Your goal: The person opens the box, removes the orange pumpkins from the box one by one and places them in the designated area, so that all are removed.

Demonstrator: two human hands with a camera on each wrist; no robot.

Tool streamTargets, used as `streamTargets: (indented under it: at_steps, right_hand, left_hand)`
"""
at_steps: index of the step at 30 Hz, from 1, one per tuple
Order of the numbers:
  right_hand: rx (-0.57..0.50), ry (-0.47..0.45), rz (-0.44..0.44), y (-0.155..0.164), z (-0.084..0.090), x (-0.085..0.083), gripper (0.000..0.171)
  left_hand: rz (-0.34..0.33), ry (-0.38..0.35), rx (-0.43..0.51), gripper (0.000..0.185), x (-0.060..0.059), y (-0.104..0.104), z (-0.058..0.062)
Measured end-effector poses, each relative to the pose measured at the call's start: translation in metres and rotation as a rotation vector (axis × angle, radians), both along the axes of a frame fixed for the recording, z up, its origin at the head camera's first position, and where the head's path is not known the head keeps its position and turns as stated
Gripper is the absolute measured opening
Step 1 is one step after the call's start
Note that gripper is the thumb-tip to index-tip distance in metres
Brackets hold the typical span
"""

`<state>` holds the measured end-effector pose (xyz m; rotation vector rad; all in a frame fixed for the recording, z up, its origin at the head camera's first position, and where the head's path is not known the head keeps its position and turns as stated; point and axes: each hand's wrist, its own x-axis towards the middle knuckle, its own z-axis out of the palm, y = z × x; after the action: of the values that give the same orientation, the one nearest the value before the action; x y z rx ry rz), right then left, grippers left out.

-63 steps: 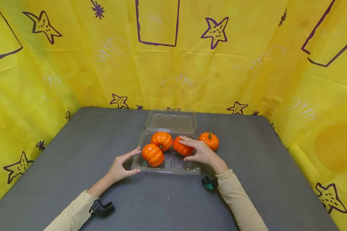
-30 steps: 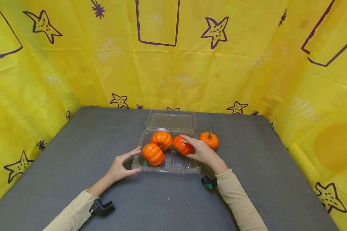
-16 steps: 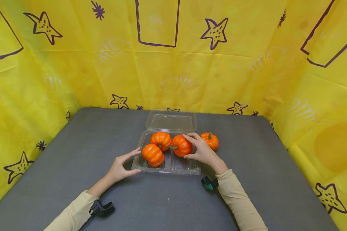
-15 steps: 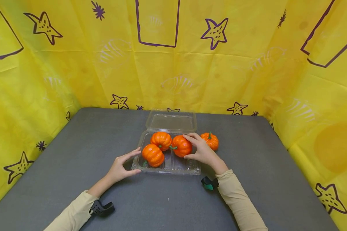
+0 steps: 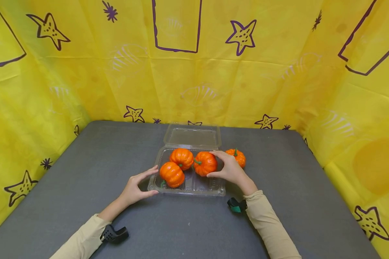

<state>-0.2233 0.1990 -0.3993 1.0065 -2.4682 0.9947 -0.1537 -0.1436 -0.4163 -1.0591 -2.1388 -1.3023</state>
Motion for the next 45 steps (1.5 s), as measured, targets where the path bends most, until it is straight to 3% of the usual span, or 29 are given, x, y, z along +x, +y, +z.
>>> streamTargets:
  at_steps: [10,18,21,26,31,35,38,45]
  right_hand:
    - [-0.204,-0.082,-0.04,0.004,0.001,-0.001,0.072]
    - [-0.428,-0.403,0.042,0.009,0.006,-0.001,0.064]
    - [-0.468,-0.46,0.059,0.009,0.009,0.0,0.062]
    - [-0.498,-0.488,0.088,0.011,0.008,0.0,0.061]
    - [-0.526,-0.578,0.151,0.015,0.005,-0.003,0.06]
    - [-0.501,-0.63,0.181,0.017,0.006,-0.003,0.07]
    - [-0.489,-0.63,0.202,0.016,0.01,-0.002,0.077]
    - [-0.472,-0.585,0.213,0.02,0.013,0.0,0.074]
  left_hand:
    - [-0.005,-0.003,-0.001,0.06,-0.001,-0.001,-0.001]
    - [-0.006,0.002,0.007,0.06,-0.001,0.0,0.0]
    - [-0.006,0.001,0.009,0.06,-0.001,0.0,0.0]
    - [-0.003,-0.007,0.006,0.06,0.0,0.0,0.0]
    - [0.008,-0.006,0.007,0.06,-0.001,0.0,-0.001]
    - [0.01,-0.009,0.008,0.06,-0.001,0.0,-0.002]
    - [0.01,-0.012,0.008,0.06,0.0,0.0,-0.002]
    - [0.012,-0.016,-0.001,0.06,0.001,0.001,0.0]
